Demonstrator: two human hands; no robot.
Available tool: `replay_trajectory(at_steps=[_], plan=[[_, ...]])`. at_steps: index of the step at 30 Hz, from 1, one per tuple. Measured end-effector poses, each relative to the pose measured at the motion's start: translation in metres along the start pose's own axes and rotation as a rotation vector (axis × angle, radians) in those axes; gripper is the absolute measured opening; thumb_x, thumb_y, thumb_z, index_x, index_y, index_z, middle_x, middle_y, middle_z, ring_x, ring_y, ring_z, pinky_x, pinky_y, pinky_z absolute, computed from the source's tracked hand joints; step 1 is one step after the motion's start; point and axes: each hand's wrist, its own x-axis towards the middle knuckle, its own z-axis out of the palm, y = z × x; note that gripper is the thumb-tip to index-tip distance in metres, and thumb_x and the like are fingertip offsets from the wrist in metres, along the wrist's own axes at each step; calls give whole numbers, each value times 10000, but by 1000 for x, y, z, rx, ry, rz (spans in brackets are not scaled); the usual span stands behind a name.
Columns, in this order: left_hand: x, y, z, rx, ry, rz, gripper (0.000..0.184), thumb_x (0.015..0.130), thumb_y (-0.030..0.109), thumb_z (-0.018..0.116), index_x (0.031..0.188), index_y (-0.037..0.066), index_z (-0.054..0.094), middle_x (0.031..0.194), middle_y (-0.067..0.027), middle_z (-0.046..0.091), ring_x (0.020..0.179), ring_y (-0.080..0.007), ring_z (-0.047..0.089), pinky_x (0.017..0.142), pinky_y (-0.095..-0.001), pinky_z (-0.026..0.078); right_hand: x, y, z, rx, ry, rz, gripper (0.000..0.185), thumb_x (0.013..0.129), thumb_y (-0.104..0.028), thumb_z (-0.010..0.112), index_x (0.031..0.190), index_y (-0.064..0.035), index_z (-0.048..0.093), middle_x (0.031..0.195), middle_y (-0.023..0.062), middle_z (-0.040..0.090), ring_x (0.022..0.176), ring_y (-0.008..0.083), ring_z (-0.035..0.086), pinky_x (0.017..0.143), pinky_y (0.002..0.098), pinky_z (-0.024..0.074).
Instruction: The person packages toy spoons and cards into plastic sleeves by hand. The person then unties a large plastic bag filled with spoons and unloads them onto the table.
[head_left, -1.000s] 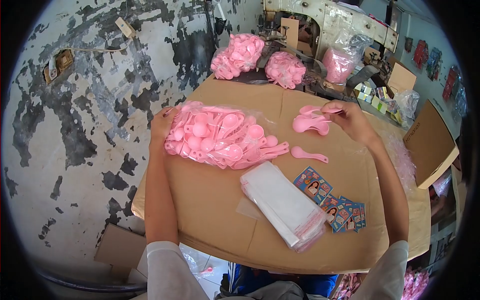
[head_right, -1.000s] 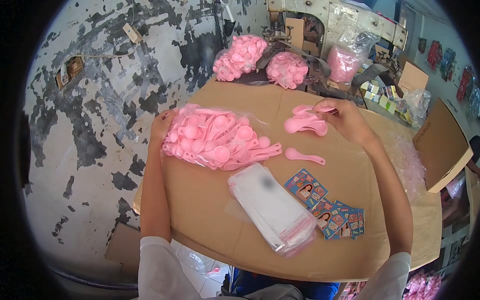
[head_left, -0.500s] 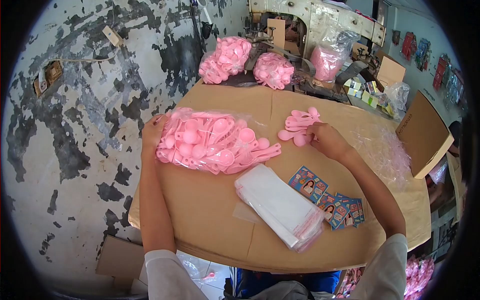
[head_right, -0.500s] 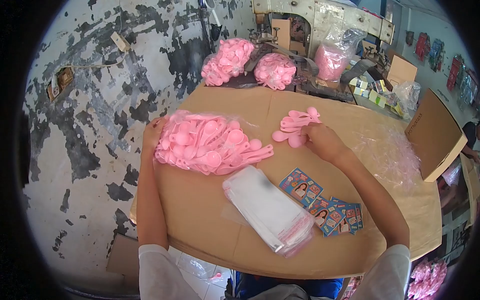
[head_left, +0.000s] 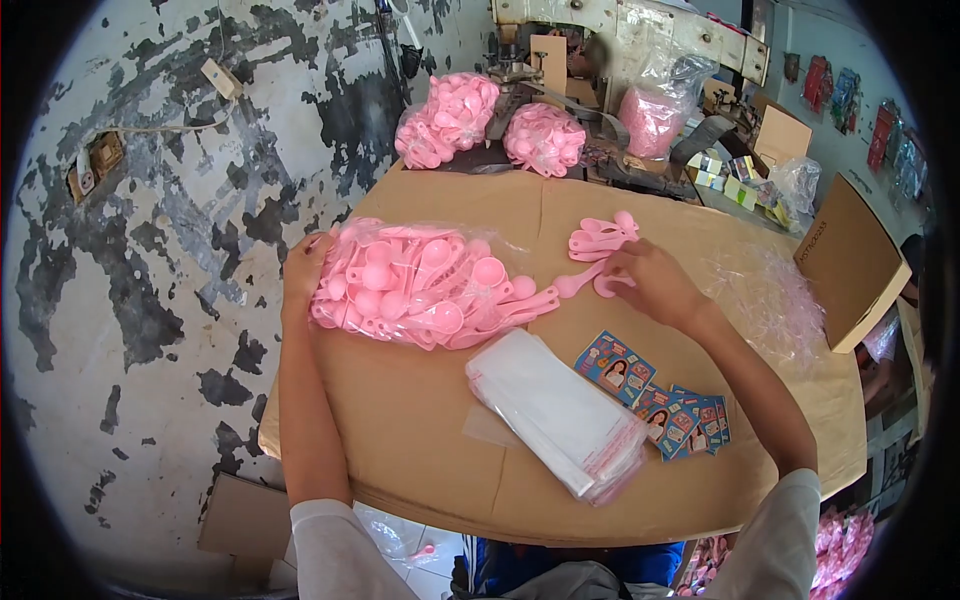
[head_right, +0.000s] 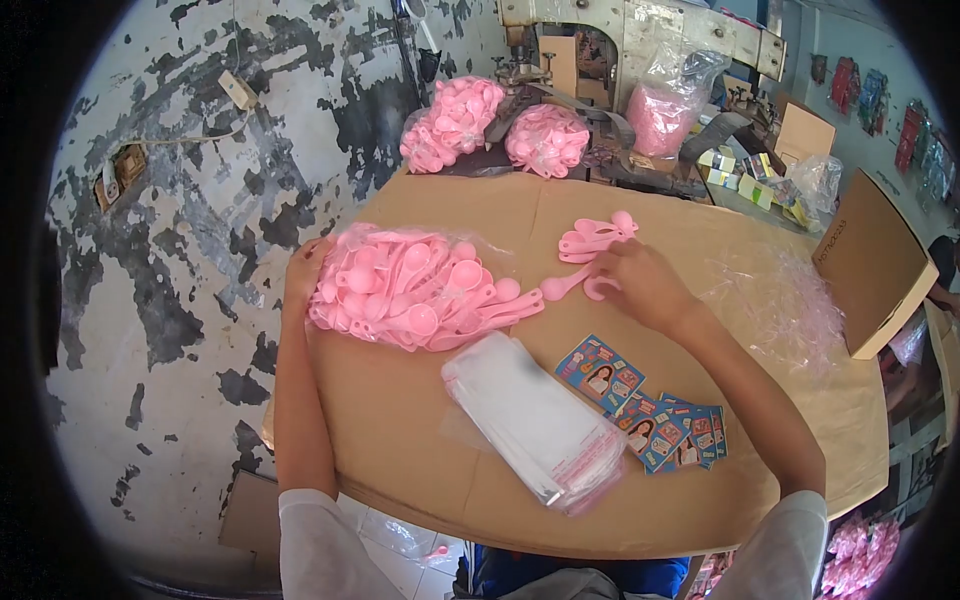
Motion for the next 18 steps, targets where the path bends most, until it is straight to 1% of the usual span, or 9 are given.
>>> replay_trajectory(at_steps=[3, 6, 9, 12, 15, 18], plan=[[-2, 1, 0, 7, 1, -7, 521, 840, 497, 718, 1098, 44, 721, 872, -77, 709, 772, -135, 617, 757, -268, 486, 18, -38, 10, 311, -123, -146, 205, 873, -176, 662, 1024, -38, 661, 1061, 133, 637, 1020, 334, 604, 923, 437, 480], [-4, 5, 0, -5, -10, -14, 515, 837, 489, 728, 1095, 43, 723, 871, -76, 709, 772, -130, 615, 750, -263, 485, 26, -50, 41, 134, -101, -238, 266, 890, -163, 651, 1122, -37, 623, 1117, 134, 620, 1060, 301, 587, 912, 404, 479], [-1, 4, -2, -31, -27, -7, 517, 836, 484, 733, 1092, 35, 723, 871, -72, 706, 773, -127, 611, 746, -260, 484, 30, -56, 45, -45, -278, -205, 286, 921, -173, 603, 1162, -20, 590, 1179, 147, 590, 1098, 302, 572, 925, 413, 469], [2, -4, -2, -41, -23, 4, 524, 834, 487, 733, 1091, 30, 724, 876, -70, 706, 778, -127, 610, 749, -261, 485, 24, -52, 36, -161, -195, -252, 270, 905, -160, 599, 1130, -12, 604, 1126, 152, 610, 1084, 316, 583, 930, 422, 467], [2, -2, -3, -44, -30, -25, 544, 827, 506, 732, 1092, 30, 726, 886, -72, 709, 793, -132, 616, 766, -266, 488, 19, -40, 20, -64, -119, -140, 271, 882, -123, 590, 1128, -14, 612, 1068, 162, 624, 1044, 340, 591, 933, 427, 465], [3, -3, -2, -20, -25, -35, 562, 818, 524, 732, 1093, 34, 728, 894, -71, 711, 807, -138, 619, 785, -267, 487, 16, -35, -19, -90, 17, -229, 287, 869, -75, 609, 1146, -3, 620, 1053, 173, 621, 1045, 341, 603, 924, 408, 480]])
